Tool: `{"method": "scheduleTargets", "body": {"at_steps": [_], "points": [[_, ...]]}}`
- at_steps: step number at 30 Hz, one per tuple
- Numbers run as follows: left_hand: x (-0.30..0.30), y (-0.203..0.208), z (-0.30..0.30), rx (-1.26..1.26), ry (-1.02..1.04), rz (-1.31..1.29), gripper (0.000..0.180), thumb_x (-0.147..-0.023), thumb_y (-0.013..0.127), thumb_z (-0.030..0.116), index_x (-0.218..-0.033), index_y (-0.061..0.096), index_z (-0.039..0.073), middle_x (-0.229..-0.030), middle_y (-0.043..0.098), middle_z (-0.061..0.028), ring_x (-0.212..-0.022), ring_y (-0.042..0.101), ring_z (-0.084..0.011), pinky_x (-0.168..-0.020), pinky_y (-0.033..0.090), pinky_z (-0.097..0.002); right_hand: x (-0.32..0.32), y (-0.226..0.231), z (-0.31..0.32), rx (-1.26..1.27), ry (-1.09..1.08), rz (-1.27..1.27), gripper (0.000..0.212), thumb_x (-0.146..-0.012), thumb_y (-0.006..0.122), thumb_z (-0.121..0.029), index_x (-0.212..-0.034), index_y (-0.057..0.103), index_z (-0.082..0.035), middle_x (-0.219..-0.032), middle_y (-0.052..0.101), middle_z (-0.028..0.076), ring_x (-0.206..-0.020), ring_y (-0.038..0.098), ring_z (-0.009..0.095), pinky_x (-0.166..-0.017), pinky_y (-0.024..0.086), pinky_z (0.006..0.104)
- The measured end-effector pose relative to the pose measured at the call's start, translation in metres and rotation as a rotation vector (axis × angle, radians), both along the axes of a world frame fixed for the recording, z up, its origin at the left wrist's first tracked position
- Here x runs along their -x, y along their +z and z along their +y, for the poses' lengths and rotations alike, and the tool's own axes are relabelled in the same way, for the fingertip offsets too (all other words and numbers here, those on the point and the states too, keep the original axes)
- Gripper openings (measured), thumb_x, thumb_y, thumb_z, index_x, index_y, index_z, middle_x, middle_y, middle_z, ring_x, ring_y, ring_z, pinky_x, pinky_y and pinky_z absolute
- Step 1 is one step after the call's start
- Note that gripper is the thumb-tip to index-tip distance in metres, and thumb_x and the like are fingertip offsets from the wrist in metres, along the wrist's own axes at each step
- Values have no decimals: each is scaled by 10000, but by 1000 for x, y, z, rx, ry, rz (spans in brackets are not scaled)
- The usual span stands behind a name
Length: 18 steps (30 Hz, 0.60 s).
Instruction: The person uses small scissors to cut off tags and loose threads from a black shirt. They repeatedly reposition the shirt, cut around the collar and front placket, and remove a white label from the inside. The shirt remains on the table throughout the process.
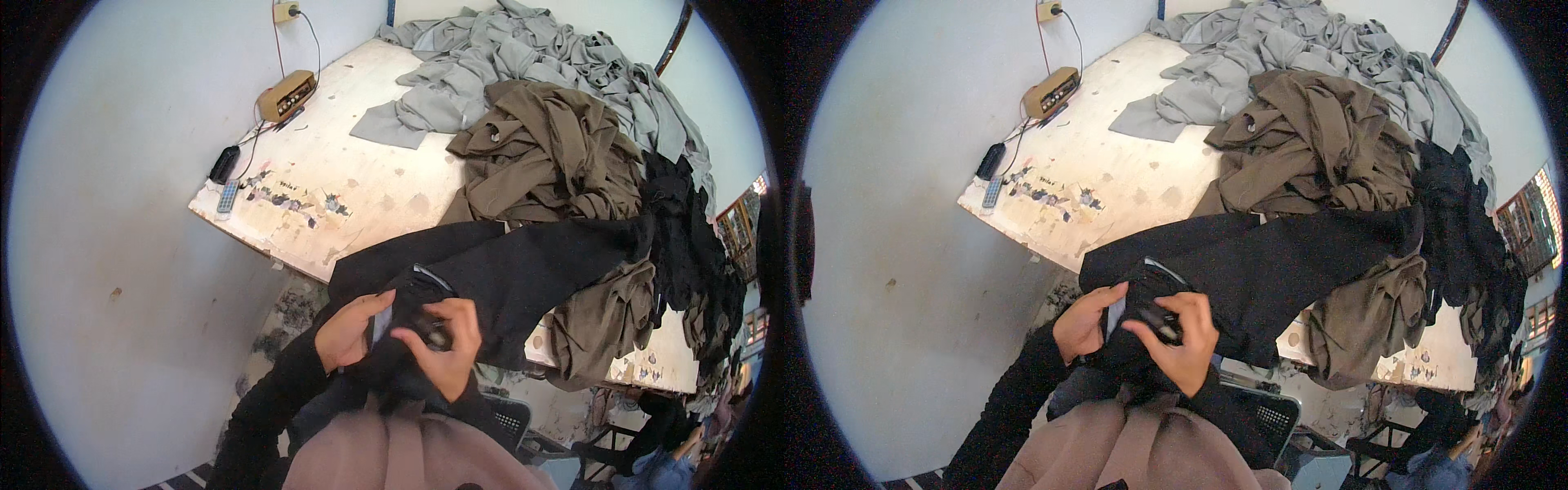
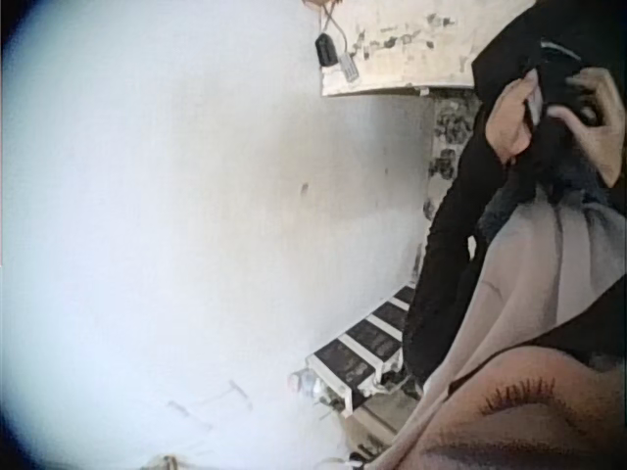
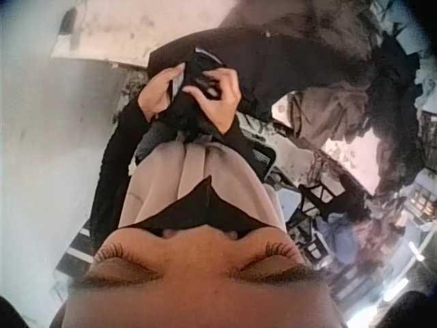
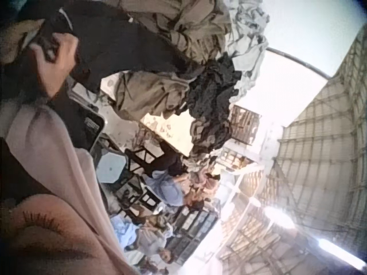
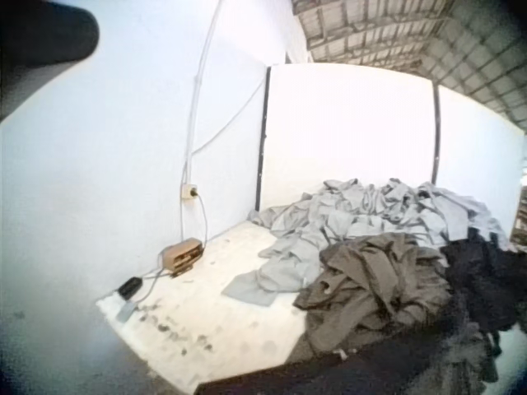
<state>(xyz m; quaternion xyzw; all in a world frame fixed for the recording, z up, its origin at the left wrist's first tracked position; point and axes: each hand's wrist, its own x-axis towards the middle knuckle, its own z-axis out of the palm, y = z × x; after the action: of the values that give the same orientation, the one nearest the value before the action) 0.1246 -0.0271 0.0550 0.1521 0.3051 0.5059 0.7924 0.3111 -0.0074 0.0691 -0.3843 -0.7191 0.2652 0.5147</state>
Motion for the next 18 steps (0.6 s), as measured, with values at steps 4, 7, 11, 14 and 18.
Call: {"method": "scheduleTargets", "body": {"at_steps": [4, 7, 11, 14, 18], "points": [[4, -3, -8, -38, 77, 138, 269, -1018, 557, 173, -1177, 660, -19, -1090, 723, -107, -929, 714, -178, -830, 573, -309, 0, -13, 2, 109, -14, 54, 235, -706, 662, 124, -920, 646, 27, -917, 654, 163, -821, 678, 291, -731, 527, 327], [6, -5, -10, -81, 69, 98, 300, -1001, 588, 185, -1203, 652, -27, -1155, 706, -120, -967, 702, -171, -866, 551, -292, -11, -12, 11, 103, -27, 148, 199, -730, 633, 140, -900, 596, 43, -927, 623, 167, -790, 658, 286, -698, 508, 314], [-5, -9, -20, -55, 36, -201, 365, -1004, 562, 205, -1290, 603, -20, -1241, 670, -153, -1102, 666, -227, -999, 500, -360, -22, -9, 14, 52, -80, 18, 206, -746, 567, 153, -917, 575, 38, -942, 605, 167, -788, 653, 286, -687, 506, 302], [-25, -10, -25, -93, 60, -527, 456, -1018, 514, 256, -1364, 516, -41, -1329, 614, -173, -1259, 577, -305, -1119, 412, -465, -19, -16, 10, 59, -6, 19, 236, -742, 537, 159, -941, 564, 36, -951, 603, 174, -785, 655, 291, -683, 510, 309], [-47, -5, -24, -182, 62, -560, 567, -1047, 469, 409, -1410, 458, -26, -1400, 559, -160, -1301, 535, -295, -1142, 381, -460, -20, -22, 8, 237, 99, 110, 167, -816, 618, 98, -952, 551, 29, -917, 575, 138, -771, 597, 198, -688, 465, 267]]}}
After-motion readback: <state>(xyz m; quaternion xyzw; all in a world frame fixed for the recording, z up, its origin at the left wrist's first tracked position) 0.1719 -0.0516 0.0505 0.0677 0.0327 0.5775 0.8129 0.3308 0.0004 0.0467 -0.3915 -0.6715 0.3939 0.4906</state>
